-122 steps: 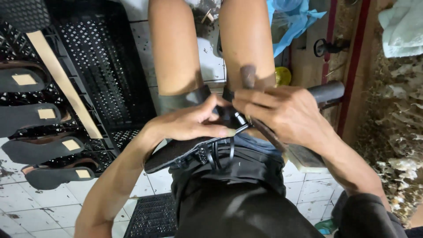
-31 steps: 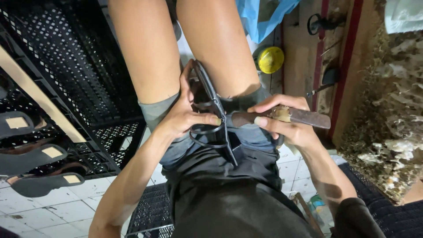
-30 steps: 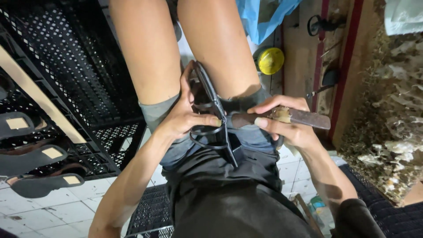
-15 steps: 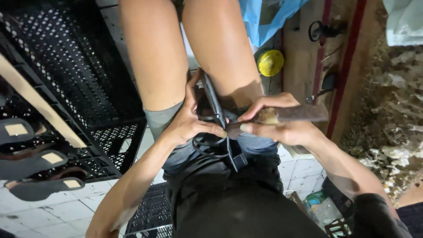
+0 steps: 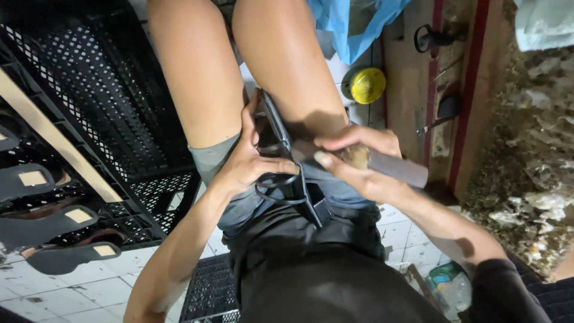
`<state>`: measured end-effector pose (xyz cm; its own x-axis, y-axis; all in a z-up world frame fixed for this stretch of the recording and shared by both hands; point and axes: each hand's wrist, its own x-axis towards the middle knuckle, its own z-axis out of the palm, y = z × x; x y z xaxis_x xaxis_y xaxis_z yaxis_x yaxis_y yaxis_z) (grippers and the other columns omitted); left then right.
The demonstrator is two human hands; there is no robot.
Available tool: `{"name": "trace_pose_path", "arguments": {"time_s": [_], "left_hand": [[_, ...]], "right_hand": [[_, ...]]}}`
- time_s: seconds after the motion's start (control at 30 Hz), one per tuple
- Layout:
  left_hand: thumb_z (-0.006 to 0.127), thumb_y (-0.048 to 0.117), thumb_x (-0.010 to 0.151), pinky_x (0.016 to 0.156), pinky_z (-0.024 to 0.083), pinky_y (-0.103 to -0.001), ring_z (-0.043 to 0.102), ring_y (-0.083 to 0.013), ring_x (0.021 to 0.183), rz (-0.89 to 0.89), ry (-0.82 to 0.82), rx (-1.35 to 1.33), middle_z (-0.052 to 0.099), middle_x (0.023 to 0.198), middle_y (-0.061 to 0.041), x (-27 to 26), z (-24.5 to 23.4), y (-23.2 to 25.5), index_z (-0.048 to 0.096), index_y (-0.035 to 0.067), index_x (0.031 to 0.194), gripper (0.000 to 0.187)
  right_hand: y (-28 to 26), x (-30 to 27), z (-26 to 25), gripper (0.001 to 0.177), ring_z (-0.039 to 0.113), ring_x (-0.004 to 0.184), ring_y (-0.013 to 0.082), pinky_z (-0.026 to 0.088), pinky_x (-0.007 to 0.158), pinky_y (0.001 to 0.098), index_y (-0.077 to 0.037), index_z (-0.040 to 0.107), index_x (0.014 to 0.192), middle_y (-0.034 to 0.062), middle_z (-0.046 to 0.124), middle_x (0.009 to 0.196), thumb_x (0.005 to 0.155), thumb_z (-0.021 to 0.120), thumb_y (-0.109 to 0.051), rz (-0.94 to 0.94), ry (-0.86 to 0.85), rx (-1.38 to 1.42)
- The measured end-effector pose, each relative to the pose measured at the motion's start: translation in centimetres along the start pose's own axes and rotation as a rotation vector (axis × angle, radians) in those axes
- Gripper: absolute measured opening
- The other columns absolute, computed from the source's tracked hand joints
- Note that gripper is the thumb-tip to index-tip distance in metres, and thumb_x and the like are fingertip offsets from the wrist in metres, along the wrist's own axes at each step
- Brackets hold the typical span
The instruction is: Assembling sandals by fitting straps into soles and securing them with a mallet in a workshop environment.
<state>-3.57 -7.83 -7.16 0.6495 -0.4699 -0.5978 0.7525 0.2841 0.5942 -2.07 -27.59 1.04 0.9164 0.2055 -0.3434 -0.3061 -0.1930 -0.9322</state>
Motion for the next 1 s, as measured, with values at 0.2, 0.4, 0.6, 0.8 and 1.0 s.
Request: {"name": "trace_pose_path", "arguments": {"time_s": [0.2,0.4,0.6,0.8,1.0], "left_hand": [[0.087,0.008,0.047,0.088,0.039,-0.055,0.025,-0.0406,0.120,0.034,-0.087,-0.012,0.015,0.138,-0.026,-0.8,-0.3,-0.7,-0.002,0.033,0.137,0.129],[0.089,0.003,0.037,0.080,0.047,-0.053,0.028,-0.0427,0.118,0.067,-0.075,0.003,0.007,0.139,-0.029,-0.8,0.5,-0.6,-0.005,0.029,0.137,0.139],[0.086,-0.008,0.036,0.077,0.051,-0.053,0.030,-0.0428,0.115,0.057,-0.051,-0.106,0.011,0.137,-0.029,-0.5,0.2,-0.9,-0.001,0.029,0.136,0.138],[0.090,0.003,0.037,0.091,0.039,-0.056,0.018,-0.0438,0.124,0.080,0.001,0.075,0.011,0.138,-0.028,0.5,0.0,-0.8,0.004,0.022,0.137,0.133],[0.086,-0.003,0.036,0.086,0.043,-0.053,0.024,-0.0454,0.121,0.113,-0.001,-0.008,0.009,0.139,-0.026,-0.6,1.0,0.9,0.001,0.024,0.136,0.135]], "right_hand": [[-0.9,-0.7,-0.4,0.018,0.051,0.036,0.0106,0.043,0.037,0.0209,0.005,0.063,0.083,0.0148,0.060,0.059,0.066,0.067,0.002,0.153,0.025,0.142],[0.8,-2.5,0.0,0.021,0.049,0.033,0.0101,0.041,0.031,0.0204,0.009,0.061,0.085,0.0200,0.062,0.071,0.065,0.066,0.004,0.304,0.063,0.308],[0.7,-3.4,-0.2,0.023,0.049,0.032,0.0105,0.040,0.030,0.0200,0.009,0.062,0.084,0.0219,0.061,0.068,0.063,0.068,0.003,0.290,0.062,0.295],[1.1,-2.5,0.2,0.018,0.056,0.037,0.0154,0.044,0.031,0.0225,0.006,0.063,0.081,0.0179,0.063,0.067,0.063,0.067,0.006,0.082,-0.017,0.106],[0.3,0.2,-1.7,0.017,0.061,0.057,0.0194,0.046,0.044,0.0319,-0.001,0.065,0.080,0.0143,0.061,0.071,0.065,0.072,-0.002,-0.210,-0.170,0.031]]}}
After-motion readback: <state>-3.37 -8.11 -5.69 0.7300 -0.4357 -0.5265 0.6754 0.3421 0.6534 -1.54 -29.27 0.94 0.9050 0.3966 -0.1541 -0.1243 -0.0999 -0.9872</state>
